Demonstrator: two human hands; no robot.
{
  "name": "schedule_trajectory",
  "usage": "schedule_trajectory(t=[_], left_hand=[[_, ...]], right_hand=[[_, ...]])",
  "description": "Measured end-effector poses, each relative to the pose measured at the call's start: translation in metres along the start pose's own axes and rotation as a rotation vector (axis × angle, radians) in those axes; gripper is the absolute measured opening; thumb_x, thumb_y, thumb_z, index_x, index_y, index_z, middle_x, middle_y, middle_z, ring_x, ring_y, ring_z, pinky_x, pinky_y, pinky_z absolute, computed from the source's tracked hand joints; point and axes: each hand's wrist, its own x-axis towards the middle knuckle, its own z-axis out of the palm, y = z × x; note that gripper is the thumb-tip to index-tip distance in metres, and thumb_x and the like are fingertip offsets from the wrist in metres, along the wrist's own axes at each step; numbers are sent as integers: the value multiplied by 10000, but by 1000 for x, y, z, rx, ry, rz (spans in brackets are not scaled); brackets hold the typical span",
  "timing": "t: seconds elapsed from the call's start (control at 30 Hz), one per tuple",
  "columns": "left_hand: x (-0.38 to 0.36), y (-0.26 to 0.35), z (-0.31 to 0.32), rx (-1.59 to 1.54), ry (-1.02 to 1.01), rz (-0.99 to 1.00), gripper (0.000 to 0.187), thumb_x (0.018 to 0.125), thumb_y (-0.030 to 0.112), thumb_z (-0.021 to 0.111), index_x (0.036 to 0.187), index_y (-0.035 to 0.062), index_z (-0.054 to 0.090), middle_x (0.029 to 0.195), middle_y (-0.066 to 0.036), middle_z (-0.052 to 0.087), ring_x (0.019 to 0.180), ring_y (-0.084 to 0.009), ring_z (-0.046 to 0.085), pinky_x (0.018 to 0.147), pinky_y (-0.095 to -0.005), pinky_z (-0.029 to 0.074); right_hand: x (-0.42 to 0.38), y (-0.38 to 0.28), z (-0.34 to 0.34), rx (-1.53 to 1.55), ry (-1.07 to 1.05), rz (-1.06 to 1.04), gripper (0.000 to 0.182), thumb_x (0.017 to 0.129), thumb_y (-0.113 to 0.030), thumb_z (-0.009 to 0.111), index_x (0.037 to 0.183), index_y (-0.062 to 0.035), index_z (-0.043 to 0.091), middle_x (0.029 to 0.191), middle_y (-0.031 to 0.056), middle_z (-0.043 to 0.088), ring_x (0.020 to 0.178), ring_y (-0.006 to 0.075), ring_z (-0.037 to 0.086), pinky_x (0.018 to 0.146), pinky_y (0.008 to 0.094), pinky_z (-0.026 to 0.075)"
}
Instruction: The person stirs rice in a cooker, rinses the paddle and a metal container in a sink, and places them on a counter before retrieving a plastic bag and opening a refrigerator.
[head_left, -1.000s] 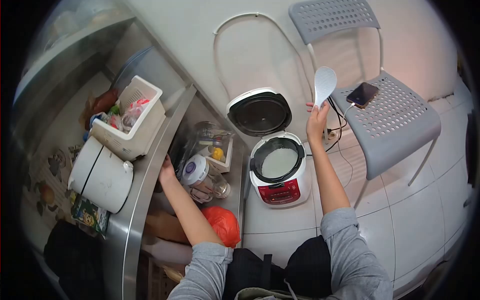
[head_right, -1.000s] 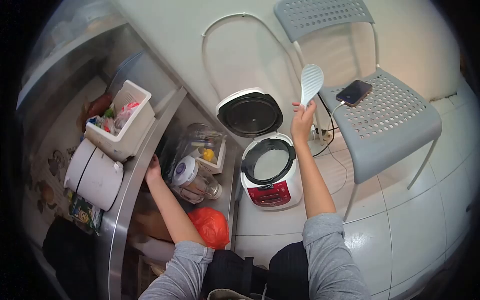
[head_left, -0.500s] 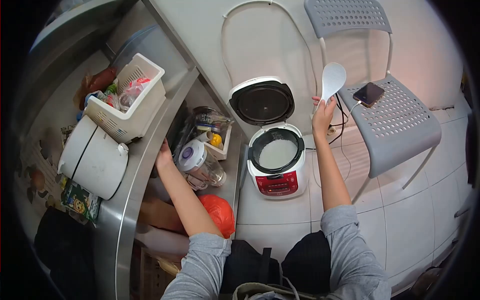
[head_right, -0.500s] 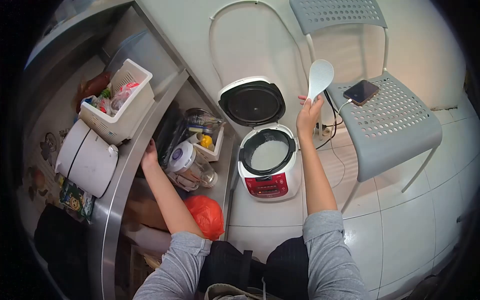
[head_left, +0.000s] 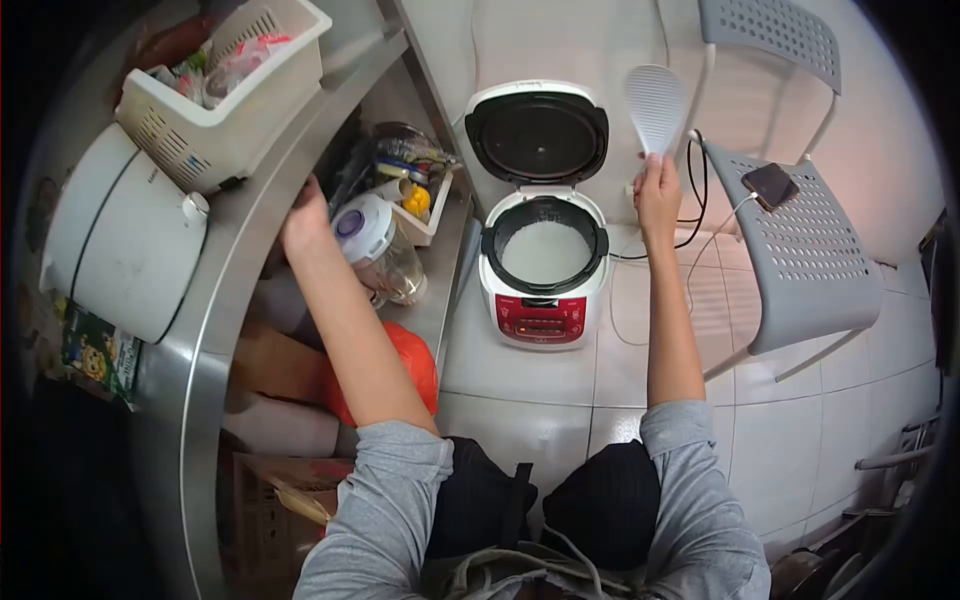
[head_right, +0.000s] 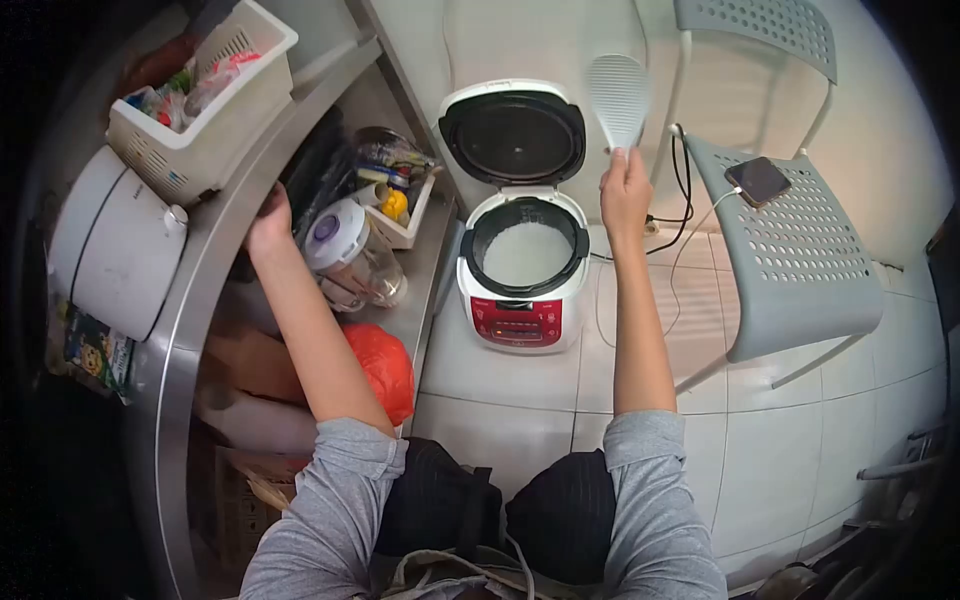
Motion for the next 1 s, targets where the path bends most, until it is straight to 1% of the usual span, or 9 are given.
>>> schedule_trajectory(t=[0.1, 0.23, 0.37, 0.5, 0.63, 0.7, 0.83, 0.87, 1.0], left_hand=[[25, -22, -21, -42, 27, -54, 236, 833, 259, 436, 874, 63, 562, 839, -65, 591, 746, -184, 543, 628, -335, 405], [20, -43, -30, -142, 197, -320, 85, 749, 84, 421, 755, 76, 505, 682, -23, 511, 601, -145, 513, 564, -312, 373], [9, -57, -33, -150, 193, -295, 81, 760, 83, 429, 791, 114, 496, 705, -1, 521, 610, -135, 519, 548, -284, 376], [10, -68, -39, -161, 223, -296, 99, 764, 78, 443, 814, 150, 490, 726, 11, 531, 600, -129, 519, 533, -259, 387], [19, -79, -52, -181, 219, -310, 103, 775, 77, 447, 820, 155, 496, 752, 17, 531, 630, -125, 524, 549, -257, 391], [23, -85, -60, -182, 242, -293, 104, 777, 76, 445, 818, 156, 498, 760, 18, 528, 634, -123, 522, 555, -255, 393], [31, -95, -74, -193, 278, -272, 106, 781, 74, 445, 812, 157, 502, 769, 19, 518, 634, -119, 514, 564, -249, 396], [32, -97, -76, -199, 271, -273, 101, 787, 77, 441, 816, 153, 500, 764, 19, 512, 631, -119, 508, 563, -248, 397], [28, -98, -69, -212, 264, -239, 93, 798, 78, 437, 820, 146, 496, 769, 17, 517, 634, -118, 506, 570, -247, 401]], right_hand=[[-9, -9, 7, -310, -394, 175, 233, 868, -217, 451, 937, -4, 517, 579, 92, 546, 493, 181, 559, 476, 302, 435], [-21, 19, 29, -753, -898, 363, 264, 773, -108, 452, 967, 28, 570, 781, 199, 632, 641, 268, 645, 603, 360, 516], [-26, 22, 72, -1281, -881, -27, 234, 761, -87, 503, 931, -14, 647, 930, 194, 644, 876, 320, 635, 742, 397, 516], [-16, 53, 110, -1478, -826, -86, 216, 762, -128, 555, 924, -52, 677, 959, 151, 656, 913, 281, 638, 779, 378, 513], [-9, 81, 130, -1545, -1016, -50, 235, 746, -135, 559, 931, -58, 682, 983, 133, 657, 921, 263, 640, 771, 360, 518], [-8, 92, 138, -1462, -1118, 177, 259, 734, -148, 550, 937, -56, 681, 1019, 133, 647, 944, 251, 634, 768, 346, 519], [-9, 114, 139, -1227, -978, 486, 241, 715, -143, 532, 857, -18, 682, 813, 123, 681, 739, 244, 670, 695, 320, 519], [-5, 147, 137, -1164, -953, 505, 217, 707, -135, 516, 759, 9, 670, 670, 113, 658, 573, 225, 643, 594, 317, 507], [0, 182, 134, -867, -852, 742, 190, 682, -82, 505, 573, 43, 598, 523, 135, 571, 399, 216, 534, 405, 328, 414]])
